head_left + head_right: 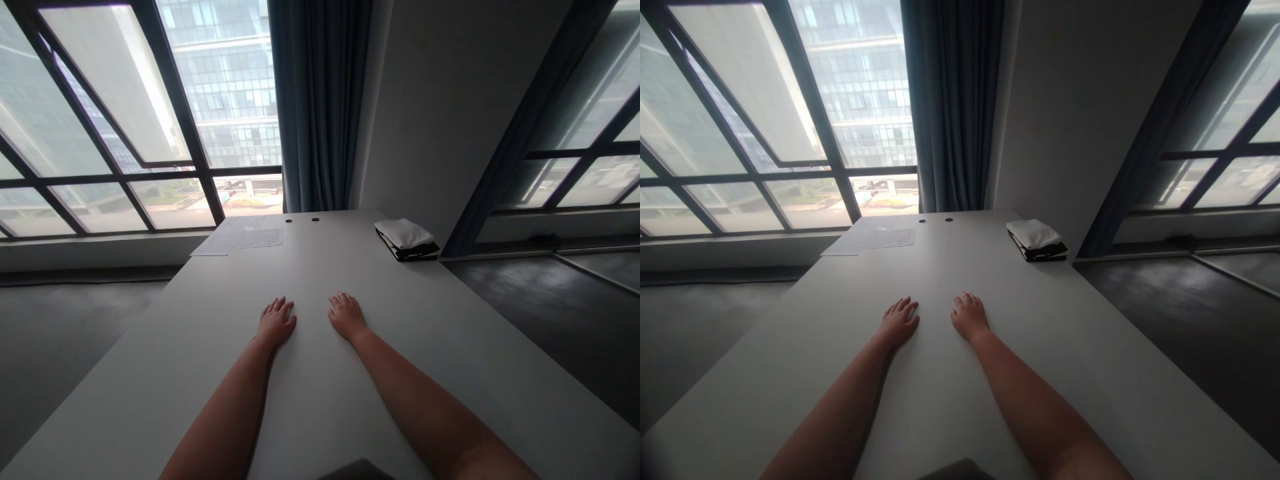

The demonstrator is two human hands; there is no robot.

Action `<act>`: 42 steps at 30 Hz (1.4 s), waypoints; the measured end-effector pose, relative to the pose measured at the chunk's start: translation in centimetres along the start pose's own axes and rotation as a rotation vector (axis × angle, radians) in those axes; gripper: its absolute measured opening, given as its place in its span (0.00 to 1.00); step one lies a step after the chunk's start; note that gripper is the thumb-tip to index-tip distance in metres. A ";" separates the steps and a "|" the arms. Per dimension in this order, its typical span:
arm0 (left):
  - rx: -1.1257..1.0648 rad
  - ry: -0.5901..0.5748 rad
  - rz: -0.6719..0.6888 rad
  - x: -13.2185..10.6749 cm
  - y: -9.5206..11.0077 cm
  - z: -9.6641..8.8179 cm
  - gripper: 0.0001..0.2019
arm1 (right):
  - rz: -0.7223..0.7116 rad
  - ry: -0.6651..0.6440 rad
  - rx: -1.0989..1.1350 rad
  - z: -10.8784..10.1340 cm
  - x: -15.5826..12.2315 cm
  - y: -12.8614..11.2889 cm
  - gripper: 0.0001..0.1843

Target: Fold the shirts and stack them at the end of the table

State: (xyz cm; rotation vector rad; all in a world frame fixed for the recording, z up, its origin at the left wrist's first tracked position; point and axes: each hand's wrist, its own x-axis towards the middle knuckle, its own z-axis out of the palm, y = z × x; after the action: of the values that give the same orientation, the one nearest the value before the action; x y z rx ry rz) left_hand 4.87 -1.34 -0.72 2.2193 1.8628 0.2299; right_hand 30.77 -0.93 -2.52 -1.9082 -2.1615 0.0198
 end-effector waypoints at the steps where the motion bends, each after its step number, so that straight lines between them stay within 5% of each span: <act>1: 0.001 0.010 -0.008 0.0 0.2 0.0 0.29 | -0.004 0.000 -0.002 0.0 0.1 0.0 0.27; 42: 0.021 0.021 -0.011 -0.1 0.6 0.2 0.28 | -0.075 -0.055 0.118 -0.4 0.0 1.4 0.27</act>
State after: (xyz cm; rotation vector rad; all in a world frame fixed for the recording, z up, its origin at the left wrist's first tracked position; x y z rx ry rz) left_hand 5.47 -1.53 -0.69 2.2286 1.8961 0.2329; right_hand 32.19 -0.81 -2.39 -1.7812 -2.2127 0.1840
